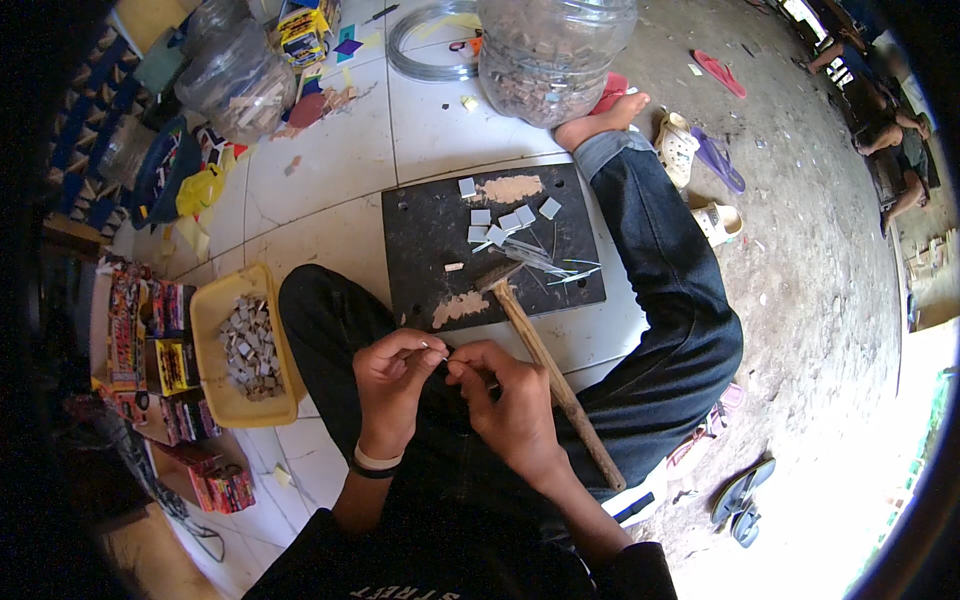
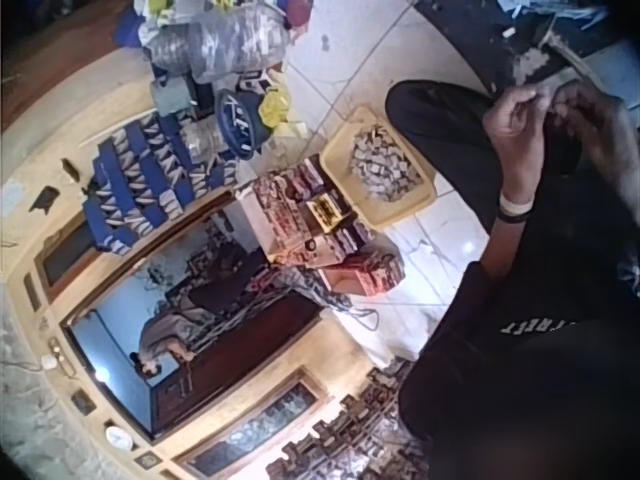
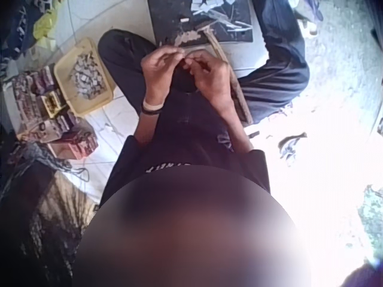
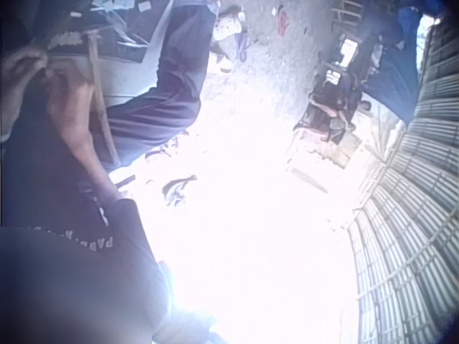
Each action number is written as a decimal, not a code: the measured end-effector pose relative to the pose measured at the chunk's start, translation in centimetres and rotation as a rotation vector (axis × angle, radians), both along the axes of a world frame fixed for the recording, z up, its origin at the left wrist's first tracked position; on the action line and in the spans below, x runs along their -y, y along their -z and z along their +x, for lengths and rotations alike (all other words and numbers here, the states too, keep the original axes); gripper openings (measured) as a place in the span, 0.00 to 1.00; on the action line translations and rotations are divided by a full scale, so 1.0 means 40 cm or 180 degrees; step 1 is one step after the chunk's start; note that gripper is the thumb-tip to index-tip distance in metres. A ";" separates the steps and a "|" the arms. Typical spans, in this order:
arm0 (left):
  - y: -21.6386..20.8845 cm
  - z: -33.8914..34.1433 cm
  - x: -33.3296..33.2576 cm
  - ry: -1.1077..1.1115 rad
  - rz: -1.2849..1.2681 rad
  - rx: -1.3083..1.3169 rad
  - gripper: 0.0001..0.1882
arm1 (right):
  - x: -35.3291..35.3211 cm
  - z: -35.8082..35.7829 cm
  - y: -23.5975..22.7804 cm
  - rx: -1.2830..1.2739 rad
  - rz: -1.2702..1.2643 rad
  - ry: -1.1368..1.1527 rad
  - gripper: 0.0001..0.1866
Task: The person sits on the floor and assembles small firework units by inserting thin sticks into rectangular blocks and tapping them with a wooden tool. The person places the finished units into a yellow container.
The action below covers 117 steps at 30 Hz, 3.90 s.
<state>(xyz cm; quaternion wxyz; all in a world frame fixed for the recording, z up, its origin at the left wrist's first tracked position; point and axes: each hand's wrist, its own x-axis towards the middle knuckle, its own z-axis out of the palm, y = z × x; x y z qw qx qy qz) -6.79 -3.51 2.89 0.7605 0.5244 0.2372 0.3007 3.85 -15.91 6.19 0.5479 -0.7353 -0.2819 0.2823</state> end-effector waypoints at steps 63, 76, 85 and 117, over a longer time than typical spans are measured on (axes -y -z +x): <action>0.110 0.195 -0.162 -0.0578 0.0797 -0.0349 0.05 | -0.206 0.213 0.140 0.2046 -0.0226 -0.0084 0.09; 0.105 0.205 -0.125 -0.0866 0.1159 -0.0509 0.03 | -0.205 0.213 0.147 0.1994 -0.0287 -0.0092 0.08; 0.101 0.208 -0.117 -0.0944 0.1383 -0.0507 0.02 | -0.208 0.212 0.149 0.2029 -0.0276 -0.0028 0.08; 0.128 0.218 -0.098 -0.1247 0.1542 -0.0447 0.03 | -0.204 0.209 0.158 0.1796 -0.0423 -0.0105 0.07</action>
